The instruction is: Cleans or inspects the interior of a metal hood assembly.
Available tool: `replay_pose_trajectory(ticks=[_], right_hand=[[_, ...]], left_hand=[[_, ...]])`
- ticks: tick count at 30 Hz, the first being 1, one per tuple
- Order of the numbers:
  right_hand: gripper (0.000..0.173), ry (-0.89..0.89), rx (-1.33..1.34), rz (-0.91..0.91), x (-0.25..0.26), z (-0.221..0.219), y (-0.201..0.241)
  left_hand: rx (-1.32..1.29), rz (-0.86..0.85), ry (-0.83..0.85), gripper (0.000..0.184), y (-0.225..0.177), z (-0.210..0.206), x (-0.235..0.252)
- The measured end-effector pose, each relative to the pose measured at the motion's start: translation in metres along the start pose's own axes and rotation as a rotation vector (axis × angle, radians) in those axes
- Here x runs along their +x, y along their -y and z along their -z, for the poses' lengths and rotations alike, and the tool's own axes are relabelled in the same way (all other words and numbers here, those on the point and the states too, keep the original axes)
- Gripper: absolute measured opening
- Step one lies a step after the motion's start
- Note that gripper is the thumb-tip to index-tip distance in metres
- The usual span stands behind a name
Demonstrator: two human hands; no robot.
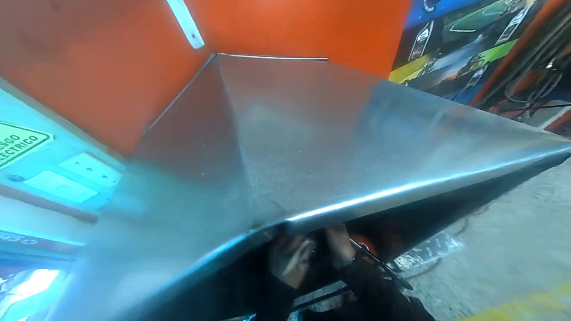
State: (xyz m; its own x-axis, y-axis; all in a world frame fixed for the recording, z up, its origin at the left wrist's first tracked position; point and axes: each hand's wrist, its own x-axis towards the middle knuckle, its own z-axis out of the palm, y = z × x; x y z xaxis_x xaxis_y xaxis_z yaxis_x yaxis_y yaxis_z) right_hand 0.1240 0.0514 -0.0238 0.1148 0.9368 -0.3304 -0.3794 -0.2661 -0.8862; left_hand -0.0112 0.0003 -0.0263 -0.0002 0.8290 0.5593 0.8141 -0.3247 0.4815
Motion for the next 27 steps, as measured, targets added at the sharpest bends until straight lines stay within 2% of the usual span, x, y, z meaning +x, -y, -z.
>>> replay_pose_trajectory(ticks=[1,2,4,5,6,8,9,11,13,14,17,18,21,22,23,25,26,27], right_hand=[[0.021,-0.006,-0.006,-0.001,0.001,-0.001,-0.001],[0.021,-0.005,-0.025,-0.001,0.001,-0.001,-0.001],[0.021,0.001,-0.056,0.027,-0.002,0.0,-0.001],[0.02,-0.008,-0.063,0.04,-0.003,0.0,-0.002],[0.02,-0.01,-0.065,0.041,-0.003,0.0,-0.003],[0.022,-0.002,-0.05,0.017,0.001,0.001,-0.005],[0.022,0.003,-0.034,0.007,0.003,0.001,-0.008],[0.019,0.004,-0.03,0.01,0.004,0.0,-0.008],[0.015,-0.007,-0.053,0.019,0.0,-0.001,-0.007],[0.017,-0.003,-0.06,0.015,-0.001,-0.001,-0.008],[0.02,0.004,-0.048,0.005,0.001,-0.001,-0.01],[0.018,0.013,-0.033,0.017,0.002,-0.001,-0.012],[0.015,0.026,-0.074,0.05,0.0,-0.002,-0.013],[0.016,0.017,-0.085,0.052,-0.002,-0.003,-0.013],[0.017,0.017,-0.095,0.039,-0.004,-0.003,-0.011],[0.021,0.017,-0.092,0.006,-0.002,-0.004,-0.011],[0.022,0.02,-0.094,-0.001,-0.002,-0.004,-0.012],[0.022,0.027,-0.107,-0.003,-0.002,-0.004,-0.012]], left_hand=[[-0.009,0.002,0.012,0.022,-0.004,-0.002,-0.001],[-0.03,0.077,0.049,0.023,-0.004,-0.001,-0.001],[-0.134,0.371,0.174,0.03,0.002,0.01,0.005],[-0.169,0.425,0.165,0.031,0.006,0.011,0.006],[-0.157,0.36,0.129,0.029,0.005,0.009,0.004],[-0.062,0.084,0.055,0.022,-0.005,0.001,-0.001],[-0.054,0.057,0.083,0.022,-0.01,0.0,-0.002],[-0.134,0.25,0.21,0.026,-0.008,0.007,0.003],[-0.184,0.407,0.227,0.028,0.0,0.014,0.009],[-0.167,0.384,0.197,0.028,0.0,0.013,0.007],[-0.051,0.089,0.076,0.022,-0.011,-0.001,-0.004],[-0.069,0.116,0.108,0.021,-0.013,-0.002,-0.005],[-0.395,0.578,0.253,0.027,0.004,0.013,0.007],[-0.378,0.581,0.251,0.032,0.01,0.016,0.008],[-0.339,0.496,0.243,0.031,0.007,0.017,0.006],[-0.115,0.105,0.127,0.021,-0.004,0.006,-0.001],[-0.075,0.017,0.099,0.019,-0.008,0.001,-0.003],[-0.12,0.088,0.13,0.019,-0.009,0.001,-0.004]])
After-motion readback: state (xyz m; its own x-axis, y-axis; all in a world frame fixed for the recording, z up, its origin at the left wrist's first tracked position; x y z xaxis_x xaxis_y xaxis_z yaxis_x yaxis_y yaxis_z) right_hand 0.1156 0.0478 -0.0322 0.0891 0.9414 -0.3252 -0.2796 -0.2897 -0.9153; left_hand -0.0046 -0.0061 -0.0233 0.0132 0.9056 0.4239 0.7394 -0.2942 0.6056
